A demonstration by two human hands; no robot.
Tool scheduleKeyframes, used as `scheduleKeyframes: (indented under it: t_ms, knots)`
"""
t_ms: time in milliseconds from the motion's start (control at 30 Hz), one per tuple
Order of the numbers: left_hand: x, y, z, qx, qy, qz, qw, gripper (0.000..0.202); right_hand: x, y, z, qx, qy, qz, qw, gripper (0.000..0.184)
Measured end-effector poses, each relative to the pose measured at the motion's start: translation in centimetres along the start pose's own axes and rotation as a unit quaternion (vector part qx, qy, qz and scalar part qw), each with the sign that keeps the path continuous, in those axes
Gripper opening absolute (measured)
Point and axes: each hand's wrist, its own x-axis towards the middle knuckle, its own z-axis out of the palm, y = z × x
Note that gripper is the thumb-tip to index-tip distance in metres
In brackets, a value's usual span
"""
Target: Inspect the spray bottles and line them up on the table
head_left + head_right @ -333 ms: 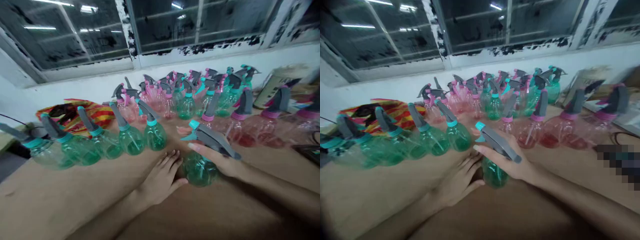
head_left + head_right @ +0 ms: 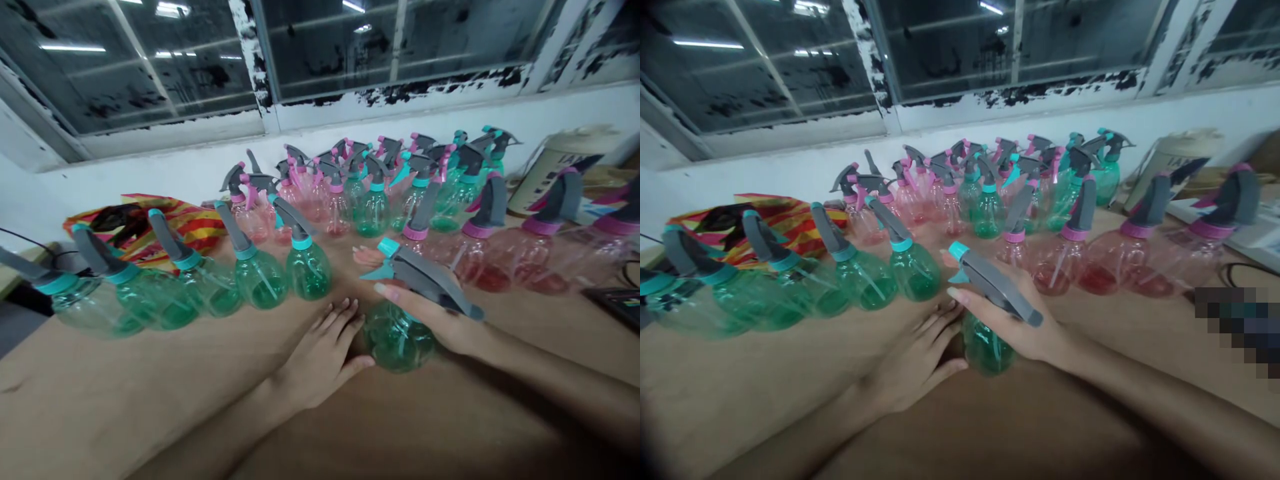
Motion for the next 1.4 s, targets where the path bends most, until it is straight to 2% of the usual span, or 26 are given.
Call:
scheduleKeyframes:
  t_ms: [200, 400, 533, 700, 900, 1033, 1200, 1333, 1400]
  knots:
    - [0.04, 0.01, 0.04, 0.011, 0.0, 0.005, 1.0, 0.063, -0.01, -0.19, 0.02, 0.029, 0.007, 0.043, 0.999, 0.022]
    - [0.02, -0.03, 0.12, -0.003, 0.012, 0.005, 1.0, 0.061, 0.33, -0.33, 0.08, 0.085, -0.015, -0.006, 0.996, 0.021]
    - [0.05, -0.03, 0.03, -0.004, 0.006, 0.005, 1.0, 0.062, 0.21, -0.32, 0.22, 0.076, 0.01, 0.006, 0.997, 0.011]
    - [0.03, -0.05, 0.12, -0.007, 0.007, 0.003, 1.0, 0.061, -0.11, -0.48, 0.27, 0.036, 0.035, 0.024, 0.998, 0.02]
    - [0.03, -0.01, 0.01, -0.006, 0.007, 0.006, 1.0, 0.061, 0.24, -0.99, 0.23, 0.08, 0.014, 0.02, 0.996, 0.011]
    - [0.07, 0.0, 0.03, -0.002, 0.007, 0.004, 1.0, 0.06, 0.25, -0.44, 0.46, 0.084, 0.017, 0.026, 0.996, 0.022]
    - [0.08, 0.01, -0.07, -0.014, 0.004, 0.006, 1.0, 0.059, 0.05, -0.13, 0.62, 0.039, 0.052, 0.033, 0.997, 0.022]
    - [0.11, 0.07, -0.22, -0.017, -0.009, 0.002, 1.0, 0.06, 0.07, -0.43, 0.55, 0.054, 0.047, 0.022, 0.997, 0.033]
    - [0.13, 0.1, -0.25, -0.016, -0.012, 0.001, 1.0, 0.061, 0.04, -0.42, 0.48, 0.052, 0.048, 0.025, 0.997, 0.032]
